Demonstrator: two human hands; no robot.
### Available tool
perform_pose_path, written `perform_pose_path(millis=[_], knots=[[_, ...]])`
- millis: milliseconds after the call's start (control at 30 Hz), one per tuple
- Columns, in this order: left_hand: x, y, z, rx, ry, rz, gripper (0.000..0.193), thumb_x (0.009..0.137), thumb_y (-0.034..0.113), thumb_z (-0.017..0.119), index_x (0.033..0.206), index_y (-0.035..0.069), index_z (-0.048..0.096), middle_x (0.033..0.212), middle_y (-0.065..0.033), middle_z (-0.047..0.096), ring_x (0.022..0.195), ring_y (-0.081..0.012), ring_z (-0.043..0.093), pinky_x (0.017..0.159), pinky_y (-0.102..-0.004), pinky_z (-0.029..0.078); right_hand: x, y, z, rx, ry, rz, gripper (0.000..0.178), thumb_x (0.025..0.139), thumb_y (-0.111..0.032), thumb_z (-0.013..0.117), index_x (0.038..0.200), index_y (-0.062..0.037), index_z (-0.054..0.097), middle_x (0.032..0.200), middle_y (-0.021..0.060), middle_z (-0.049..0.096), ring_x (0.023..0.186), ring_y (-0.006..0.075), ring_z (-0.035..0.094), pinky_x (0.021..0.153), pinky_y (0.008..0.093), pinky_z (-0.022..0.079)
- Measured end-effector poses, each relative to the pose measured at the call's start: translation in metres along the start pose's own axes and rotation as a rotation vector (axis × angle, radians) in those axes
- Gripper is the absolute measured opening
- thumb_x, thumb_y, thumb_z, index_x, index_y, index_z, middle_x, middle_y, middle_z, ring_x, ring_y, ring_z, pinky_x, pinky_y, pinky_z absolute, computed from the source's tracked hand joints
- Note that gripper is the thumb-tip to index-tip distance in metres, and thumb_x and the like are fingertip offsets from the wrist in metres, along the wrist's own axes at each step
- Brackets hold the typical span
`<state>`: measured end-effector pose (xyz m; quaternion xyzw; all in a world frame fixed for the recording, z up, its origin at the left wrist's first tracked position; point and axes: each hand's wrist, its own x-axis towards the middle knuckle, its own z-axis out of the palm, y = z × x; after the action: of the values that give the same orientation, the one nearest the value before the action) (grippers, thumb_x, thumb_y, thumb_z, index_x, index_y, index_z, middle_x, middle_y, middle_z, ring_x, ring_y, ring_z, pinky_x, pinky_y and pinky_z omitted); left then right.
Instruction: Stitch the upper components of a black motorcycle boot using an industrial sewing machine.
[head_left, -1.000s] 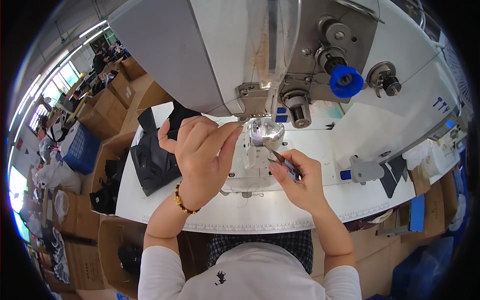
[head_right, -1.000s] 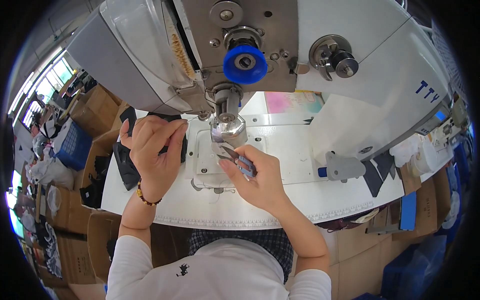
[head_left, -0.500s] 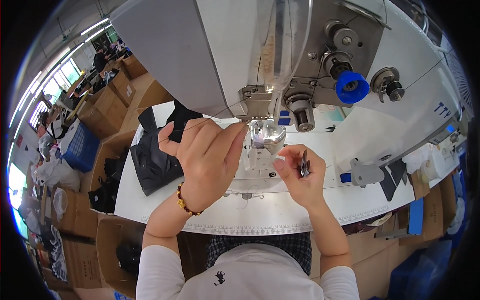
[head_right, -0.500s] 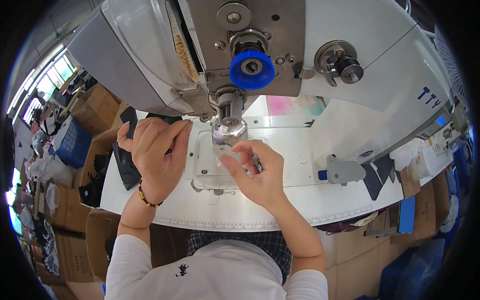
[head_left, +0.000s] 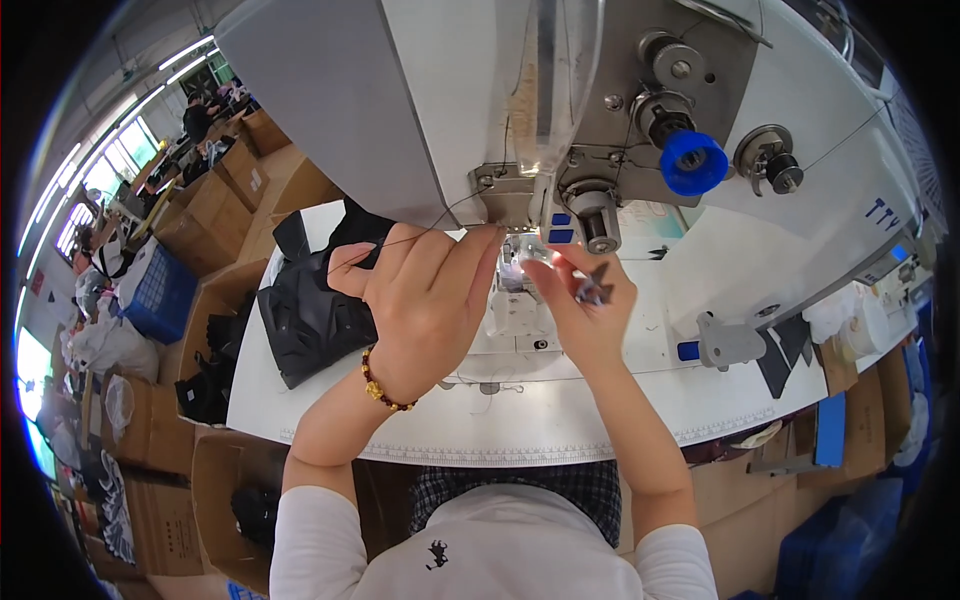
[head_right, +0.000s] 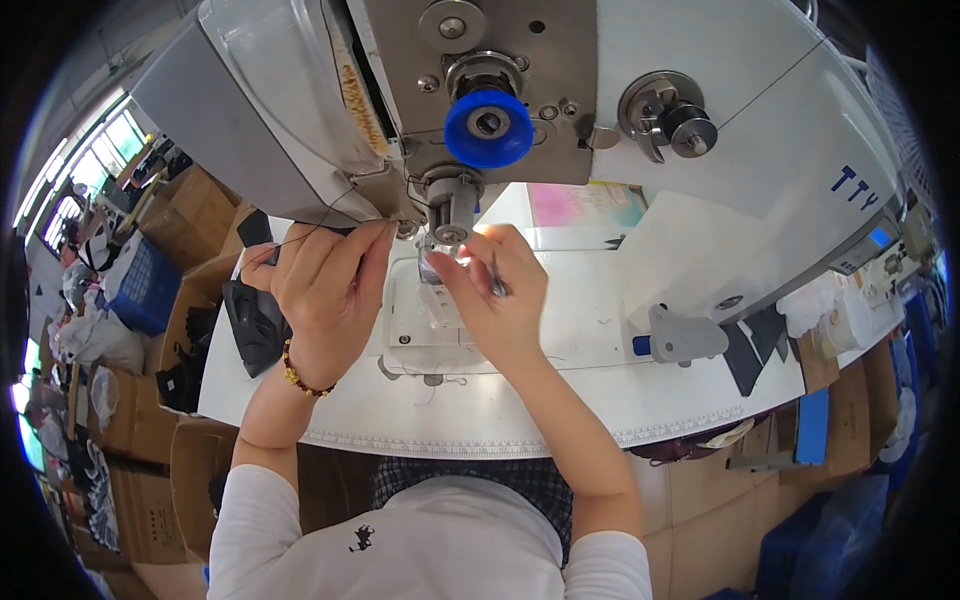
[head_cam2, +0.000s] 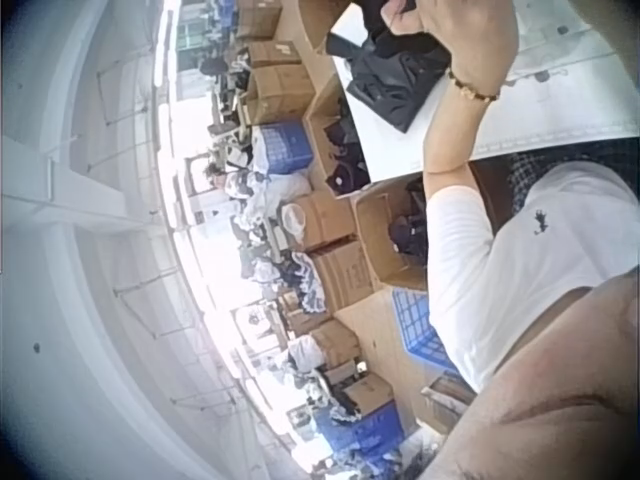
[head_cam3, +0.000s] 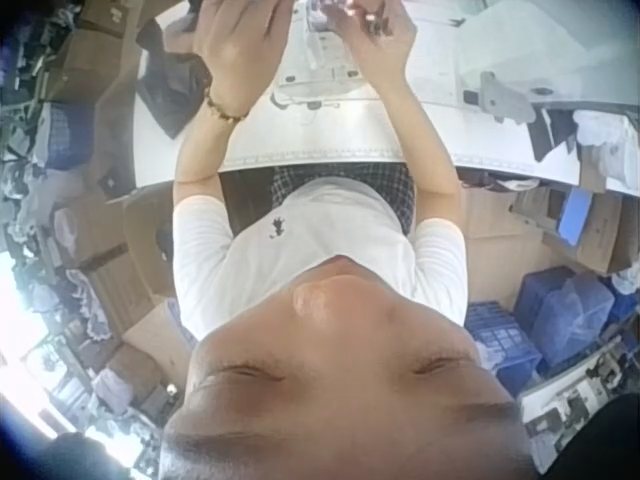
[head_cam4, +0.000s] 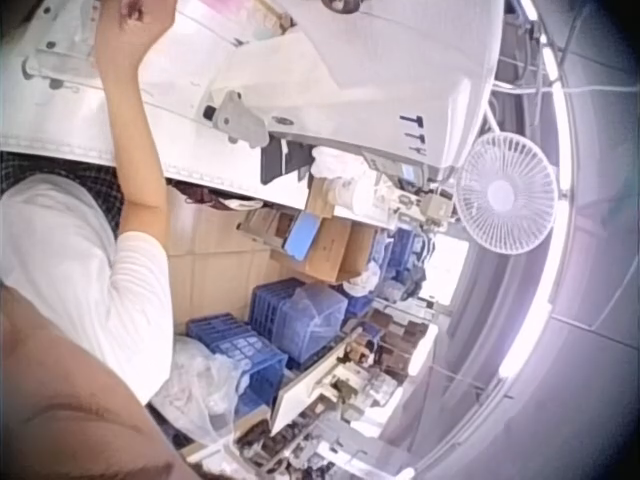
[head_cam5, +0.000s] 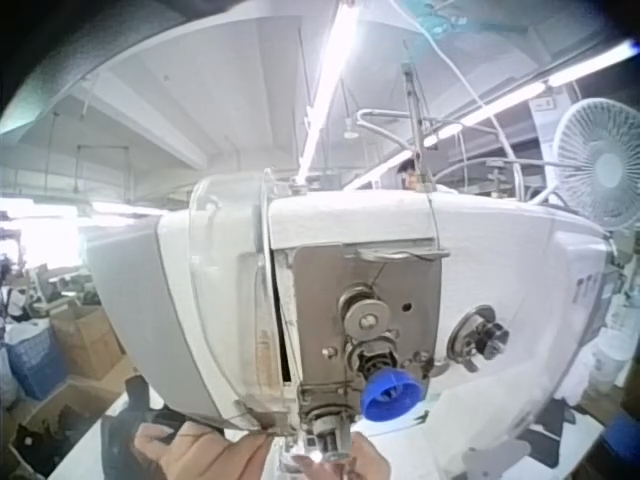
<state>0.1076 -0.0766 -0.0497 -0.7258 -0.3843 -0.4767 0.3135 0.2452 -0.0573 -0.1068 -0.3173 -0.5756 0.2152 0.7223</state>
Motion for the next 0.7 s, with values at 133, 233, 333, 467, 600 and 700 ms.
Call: perform_pose_path(millis=[133,233,333,467,600,700], knots=[[0.0,0.001,0.004,0.039,0.006,0.034,0.016,0.061,0.008,0.069,0.075,0.011,0.062,0.063,0.0041,0.048,0.063,-0.0133,0.048,0.071,-0.0382,0.022,0.008,0.01,0.016,0.103,-0.008,0.014,0.017,0.065,-0.006,0.073,0.061,-0.0016,0.057,0.062,-0.0013,0.04,0.049,0.0054,0.034,0.043,0.0209,0.027],[0.003,0.003,0.002,0.049,0.002,0.073,0.017,0.061,0.008,0.068,0.077,0.009,0.062,0.066,0.0032,0.05,0.065,-0.014,0.048,0.07,-0.0357,0.025,0.009,0.009,0.025,0.052,0.02,0.0,0.012,0.066,-0.005,0.072,0.065,-0.0028,0.06,0.062,-0.0013,0.042,0.049,0.0063,0.037,0.043,0.0205,0.027],[0.001,0.002,0.003,0.08,0.038,0.117,0.019,0.06,0.009,0.069,0.078,0.008,0.063,0.07,-0.0002,0.052,0.068,-0.0167,0.05,0.069,-0.0365,0.031,0.01,-0.006,0.022,0.067,0.007,0.111,0.009,0.067,-0.003,0.07,0.07,-0.0053,0.062,0.062,-0.0008,0.046,0.05,0.0072,0.04,0.043,0.02,0.029],[-0.008,-0.004,-0.007,-0.27,-0.202,0.369,0.033,0.062,0.006,0.066,0.095,0.005,0.061,0.099,-0.012,0.056,0.086,-0.0225,0.055,0.082,-0.0379,0.04,-0.01,-0.01,-0.015,-0.076,-0.354,-0.179,0.011,0.065,0.001,0.066,0.071,-0.0058,0.06,0.063,0.0023,0.048,0.048,0.0103,0.044,0.042,0.0221,0.033],[-0.031,-0.002,-0.009,-0.791,-0.535,0.271,0.029,0.067,0.004,0.063,0.096,0.004,0.06,0.09,-0.0101,0.059,0.074,-0.0222,0.057,0.081,-0.0331,0.042,-0.028,-0.027,-0.041,-0.216,-0.593,-0.313,0.015,0.059,0.001,0.066,0.068,-0.0068,0.057,0.064,0.0025,0.048,0.048,0.0141,0.048,0.042,0.0258,0.037],[-0.033,-0.016,-0.017,-0.873,-0.886,0.033,0.027,0.068,0.004,0.064,0.095,0.005,0.061,0.07,-0.0065,0.058,0.058,-0.0198,0.052,0.077,-0.0307,0.043,-0.026,-0.031,-0.052,-0.311,-0.611,-0.234,0.016,0.057,-0.001,0.067,0.068,-0.0077,0.057,0.064,0.0014,0.048,0.05,0.015,0.049,0.041,0.027,0.037]])
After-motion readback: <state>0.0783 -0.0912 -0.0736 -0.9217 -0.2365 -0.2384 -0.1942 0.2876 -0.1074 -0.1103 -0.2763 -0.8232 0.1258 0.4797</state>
